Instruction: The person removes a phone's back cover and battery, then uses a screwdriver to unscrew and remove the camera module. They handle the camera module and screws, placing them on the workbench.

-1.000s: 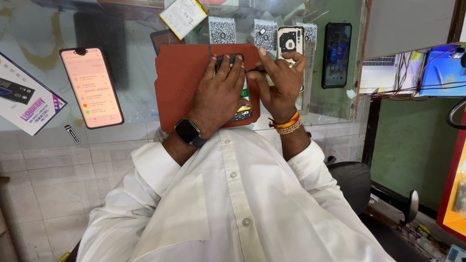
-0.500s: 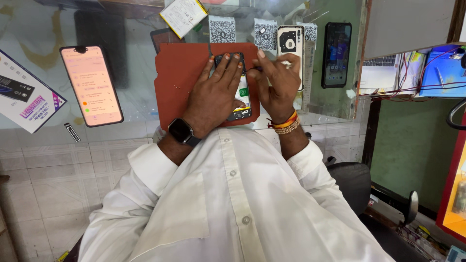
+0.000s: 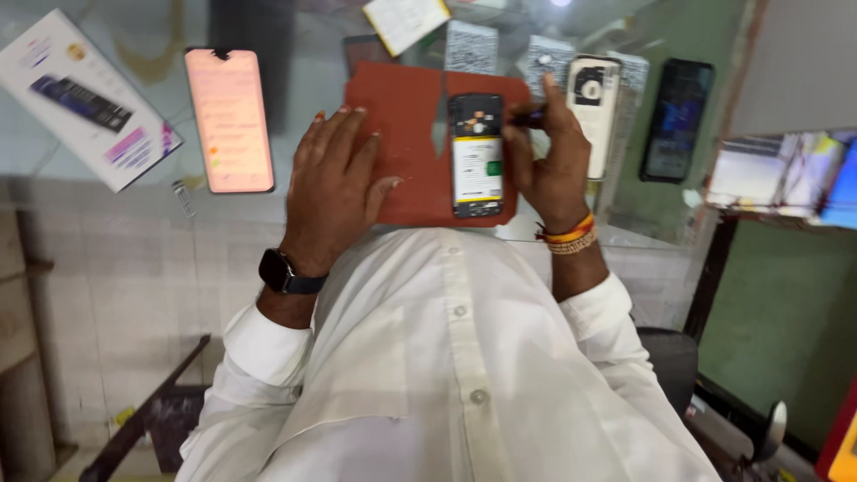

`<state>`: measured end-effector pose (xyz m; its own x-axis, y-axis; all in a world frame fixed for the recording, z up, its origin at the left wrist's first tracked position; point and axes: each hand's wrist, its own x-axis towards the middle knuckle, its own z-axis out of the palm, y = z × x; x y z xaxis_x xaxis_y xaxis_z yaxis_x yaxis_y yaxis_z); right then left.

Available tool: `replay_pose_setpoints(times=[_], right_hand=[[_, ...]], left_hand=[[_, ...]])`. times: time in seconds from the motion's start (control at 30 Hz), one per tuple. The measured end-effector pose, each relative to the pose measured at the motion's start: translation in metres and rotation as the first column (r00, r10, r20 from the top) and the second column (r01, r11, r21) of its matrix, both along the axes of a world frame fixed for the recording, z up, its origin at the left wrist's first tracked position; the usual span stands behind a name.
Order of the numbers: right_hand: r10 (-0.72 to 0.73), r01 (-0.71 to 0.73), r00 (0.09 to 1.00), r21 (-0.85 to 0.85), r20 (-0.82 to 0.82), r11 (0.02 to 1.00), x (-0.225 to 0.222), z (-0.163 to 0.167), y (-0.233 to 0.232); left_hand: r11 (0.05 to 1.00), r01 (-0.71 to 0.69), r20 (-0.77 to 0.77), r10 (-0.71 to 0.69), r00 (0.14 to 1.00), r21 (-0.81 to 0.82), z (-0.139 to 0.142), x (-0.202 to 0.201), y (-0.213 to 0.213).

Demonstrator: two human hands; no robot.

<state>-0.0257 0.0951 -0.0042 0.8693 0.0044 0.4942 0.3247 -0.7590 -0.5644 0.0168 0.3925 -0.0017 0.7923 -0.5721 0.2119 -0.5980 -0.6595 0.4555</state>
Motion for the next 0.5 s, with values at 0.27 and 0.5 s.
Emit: replay_pose_setpoints(times=[0.27,0.5], right_hand=[[0.24,-0.242,0.97,0.289,0.044,0.926,0.003,-0.021,0.045],[0.355,-0.266,0.93,0.489,-0.098,0.831,0.014,-0.045,0.067]], left_hand=[[0.995,-0.06,-0.028,0.058,0.998,-0.078,-0.031,-0.031,0.027],[0.994,-0.061,-0.032,0.058,0.998,-0.087,-0.034,-0.032,0.022]])
